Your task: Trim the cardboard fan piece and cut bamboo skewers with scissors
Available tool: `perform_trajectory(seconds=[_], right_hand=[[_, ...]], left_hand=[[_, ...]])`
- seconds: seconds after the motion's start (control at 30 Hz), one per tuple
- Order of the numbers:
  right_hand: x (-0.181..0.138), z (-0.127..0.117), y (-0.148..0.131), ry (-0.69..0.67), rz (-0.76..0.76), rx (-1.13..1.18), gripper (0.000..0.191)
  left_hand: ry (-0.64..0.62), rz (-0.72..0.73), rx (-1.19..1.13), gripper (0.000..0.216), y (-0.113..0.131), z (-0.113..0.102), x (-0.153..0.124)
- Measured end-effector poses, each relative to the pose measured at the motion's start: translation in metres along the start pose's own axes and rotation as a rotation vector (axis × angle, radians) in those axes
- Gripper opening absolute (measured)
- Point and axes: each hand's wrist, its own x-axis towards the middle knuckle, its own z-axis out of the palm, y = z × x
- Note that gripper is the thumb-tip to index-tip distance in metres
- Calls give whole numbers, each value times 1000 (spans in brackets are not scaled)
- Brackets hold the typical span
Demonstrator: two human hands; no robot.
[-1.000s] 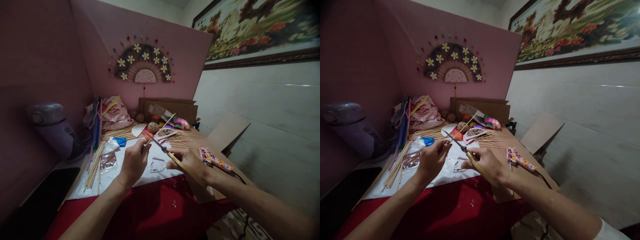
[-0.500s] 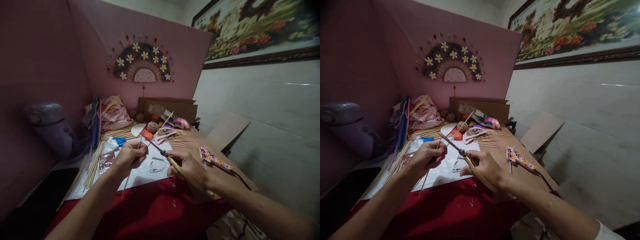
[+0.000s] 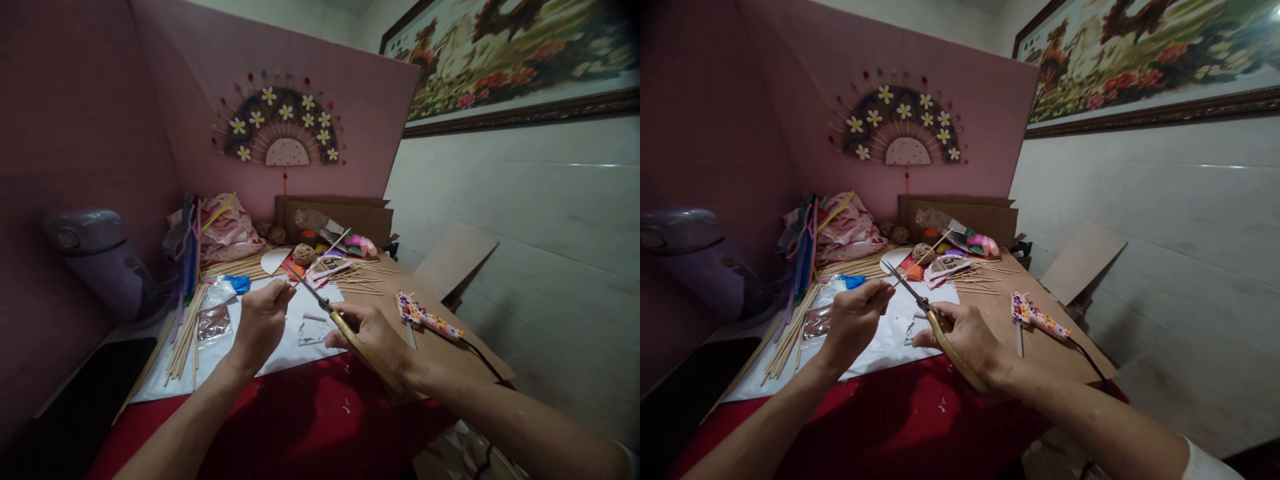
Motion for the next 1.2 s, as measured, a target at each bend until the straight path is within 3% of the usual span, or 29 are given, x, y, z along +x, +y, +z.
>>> perform_trajectory(seconds=[0.2, 0.37, 0.47, 0.53, 0.63, 0.7, 0.77, 0.9, 1.0, 1.1, 1.2], right_hand=[[-1, -5, -4, -51, 9, 20, 29], [-5, -8, -5, -121, 13, 107, 29], [-5, -9, -2, -107, 22, 82, 27], [-4, -8, 0, -56, 29, 37, 26], [-4, -5, -1, 1, 27, -14, 23], [-5, -2, -3, 7, 28, -30, 22], [-6, -1, -4, -8, 36, -14, 20], [-8, -1, -2, -66, 60, 60, 22], [-8, -3, -2, -104, 60, 123, 25], [-7, -5, -2, -99, 48, 87, 27], [-4, -4, -1, -33, 38, -13, 28]], left_hand=[[-239, -543, -496, 22, 3, -10, 9], [-498, -749, -746, 27, 3, -18, 15], [-488, -712, -704, 25, 2, -15, 13], [-344, -544, -544, 23, 3, -9, 9], [-82, -182, -208, 21, 5, 0, 3], [-24, -68, -85, 25, 5, 1, 1], [-78, -155, -142, 27, 4, -2, 2], [-264, -546, -493, 21, 3, -12, 9], [-403, -702, -686, 24, 2, -17, 13], [-472, -752, -762, 24, 3, -15, 12], [-324, -601, -612, 24, 4, -7, 7]])
